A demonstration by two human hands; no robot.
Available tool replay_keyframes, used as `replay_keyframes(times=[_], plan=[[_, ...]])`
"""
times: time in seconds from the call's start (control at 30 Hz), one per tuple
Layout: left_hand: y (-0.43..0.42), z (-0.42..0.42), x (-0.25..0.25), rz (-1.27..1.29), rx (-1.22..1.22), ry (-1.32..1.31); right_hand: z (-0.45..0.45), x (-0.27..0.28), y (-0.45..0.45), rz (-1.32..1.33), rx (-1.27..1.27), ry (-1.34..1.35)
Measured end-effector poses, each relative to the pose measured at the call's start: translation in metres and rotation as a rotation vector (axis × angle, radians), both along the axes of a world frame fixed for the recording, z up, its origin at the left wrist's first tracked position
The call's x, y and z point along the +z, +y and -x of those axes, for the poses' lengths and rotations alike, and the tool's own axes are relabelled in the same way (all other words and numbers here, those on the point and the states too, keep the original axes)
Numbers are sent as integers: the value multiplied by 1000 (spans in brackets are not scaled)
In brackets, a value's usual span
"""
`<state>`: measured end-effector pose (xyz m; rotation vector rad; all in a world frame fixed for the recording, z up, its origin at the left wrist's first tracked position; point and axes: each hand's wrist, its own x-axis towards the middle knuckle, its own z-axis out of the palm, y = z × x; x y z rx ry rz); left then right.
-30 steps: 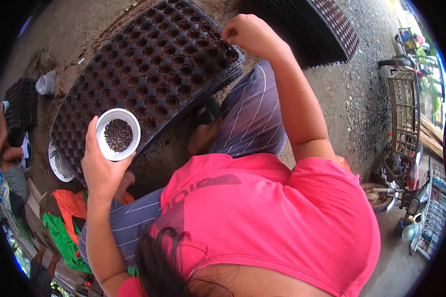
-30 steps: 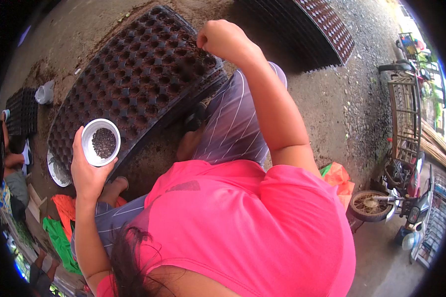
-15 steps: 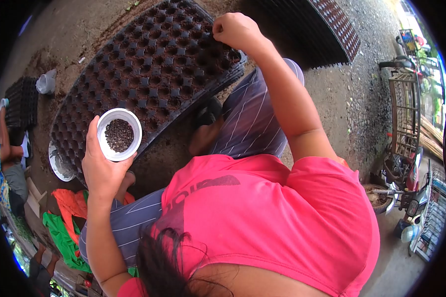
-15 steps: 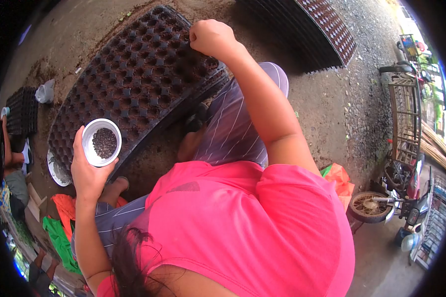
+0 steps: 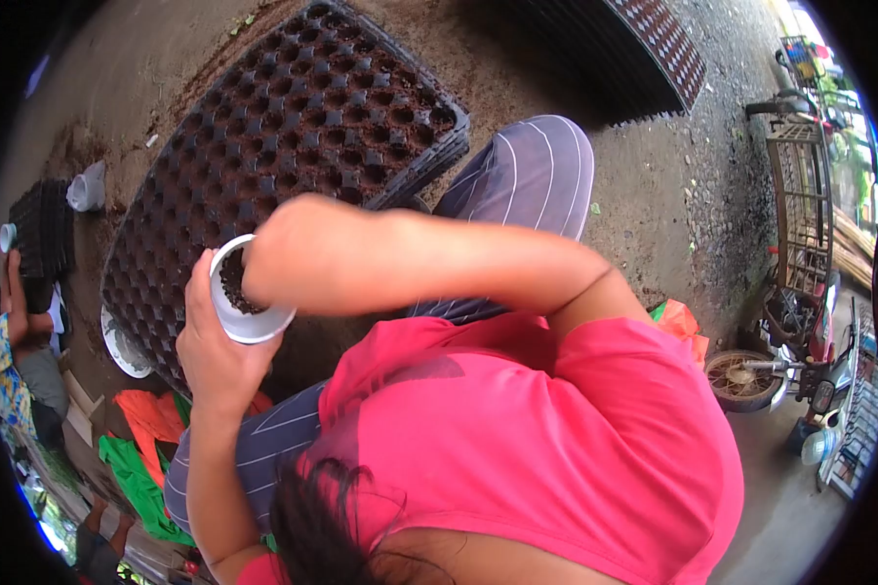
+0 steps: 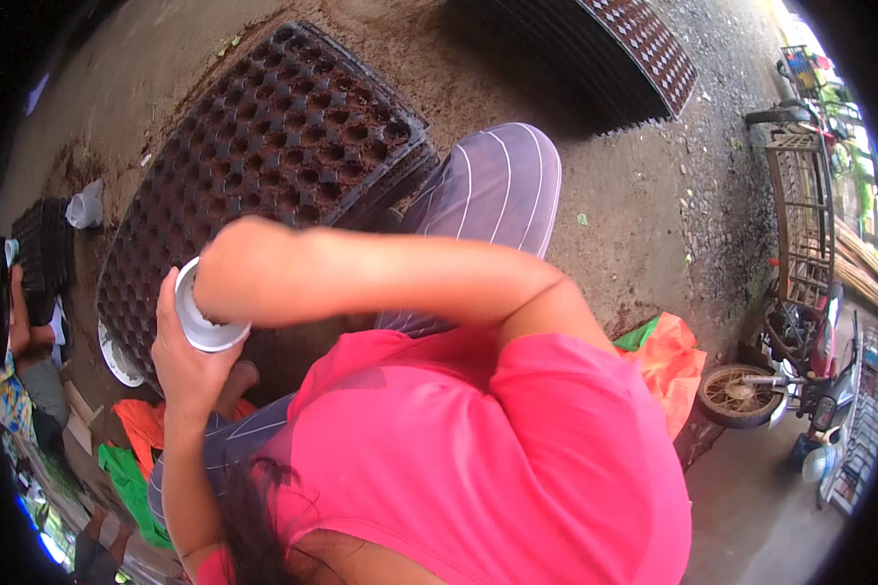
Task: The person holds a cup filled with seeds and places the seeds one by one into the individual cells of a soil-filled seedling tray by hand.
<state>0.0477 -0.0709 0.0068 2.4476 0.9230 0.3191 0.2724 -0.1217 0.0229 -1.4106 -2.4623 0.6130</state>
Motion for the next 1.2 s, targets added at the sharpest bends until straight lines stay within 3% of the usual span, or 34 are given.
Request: replay_keyframes(times=[0.07, 0.1, 0.27, 0.37, 0.63, 0.7, 0.77, 0.83, 0.9, 1.2], plan=[[-2, -3, 0, -14, -23, 15, 34, -30, 3, -138, -85, 102], [-2, -4, 0, -15, -26, 23, 33, -19, 10, 4, -20, 84], [-12, -9, -3, 10, 35, 50, 51, -39, 24, 158, -43, 180], [-17, -19, -6, 68, 110, 36, 47, -45, 24, 126, -87, 217], [-12, -30, -8, 121, 117, -49, -9, -15, 5, 2, -120, 207], [-10, -29, -10, 16, 140, -11, -50, -5, 1, 34, -235, 245], [-7, -23, -9, 18, 140, -19, -99, -13, -9, 89, -573, 348], [-5, -18, -9, 16, 152, -22, -141, -40, -20, 51, -785, 281], [-4, -16, -7, 41, 171, -30, -158, -50, -32, 92, -844, 171], [-3, -10, -6, 49, 199, -50, -159, -66, -41, 176, -839, 169]])
